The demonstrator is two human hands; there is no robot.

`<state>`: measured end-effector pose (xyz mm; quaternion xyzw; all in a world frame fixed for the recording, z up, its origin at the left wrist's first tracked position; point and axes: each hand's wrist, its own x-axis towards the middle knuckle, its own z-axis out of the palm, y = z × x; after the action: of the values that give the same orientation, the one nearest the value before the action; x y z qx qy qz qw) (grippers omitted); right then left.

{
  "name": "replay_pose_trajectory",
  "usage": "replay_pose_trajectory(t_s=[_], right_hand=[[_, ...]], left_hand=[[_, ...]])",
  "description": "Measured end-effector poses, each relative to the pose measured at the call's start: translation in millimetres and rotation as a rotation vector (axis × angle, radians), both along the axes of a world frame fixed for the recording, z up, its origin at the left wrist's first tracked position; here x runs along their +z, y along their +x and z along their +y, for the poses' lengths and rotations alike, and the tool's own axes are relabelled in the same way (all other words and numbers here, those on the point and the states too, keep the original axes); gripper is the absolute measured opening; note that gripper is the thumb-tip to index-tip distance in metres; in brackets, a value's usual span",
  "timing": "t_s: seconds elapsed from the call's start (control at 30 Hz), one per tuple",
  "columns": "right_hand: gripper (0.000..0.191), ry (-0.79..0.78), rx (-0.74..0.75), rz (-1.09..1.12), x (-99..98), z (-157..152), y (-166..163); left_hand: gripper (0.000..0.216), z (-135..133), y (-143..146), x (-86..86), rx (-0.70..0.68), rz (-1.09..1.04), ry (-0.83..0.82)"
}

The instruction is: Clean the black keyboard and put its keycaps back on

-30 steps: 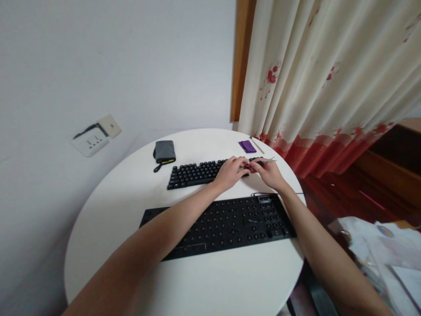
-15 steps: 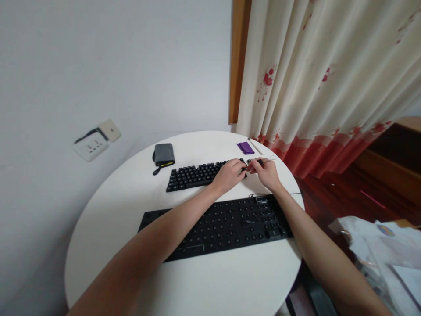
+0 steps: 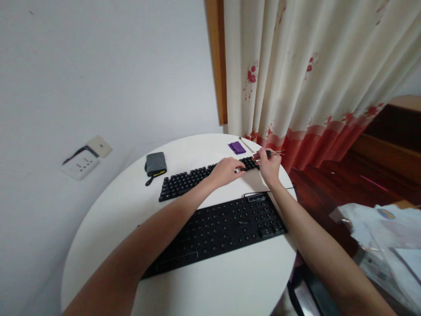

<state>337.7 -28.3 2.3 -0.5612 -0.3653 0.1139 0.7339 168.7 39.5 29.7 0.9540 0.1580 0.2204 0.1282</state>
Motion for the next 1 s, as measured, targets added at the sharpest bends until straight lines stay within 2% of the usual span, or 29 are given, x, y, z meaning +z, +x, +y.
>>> replay_pose_trajectory(t_s=[0.13, 0.3, 0.53, 1.0], right_hand=[[0.037, 0.016, -0.029, -0.021, -0.3, 0, 2], [0.037, 0.008, -0.043, -0.055, 0.3, 1, 3], [0.034, 0.010, -0.035, -0.064, 0.9, 0, 2], [0.034, -0.001, -0.020, -0.084, 1.4, -1, 0]], left_hand=[[0.018, -9, 11, -19.9, 0.069, 0.059, 0.077], [0.007, -11, 9, -34.4, 0.150, 0.034, 0.138], [0.004, -11, 8, -39.6, 0.270, -0.016, 0.147], [0.011, -7, 9, -43.2, 0.328, -0.038, 0.104]])
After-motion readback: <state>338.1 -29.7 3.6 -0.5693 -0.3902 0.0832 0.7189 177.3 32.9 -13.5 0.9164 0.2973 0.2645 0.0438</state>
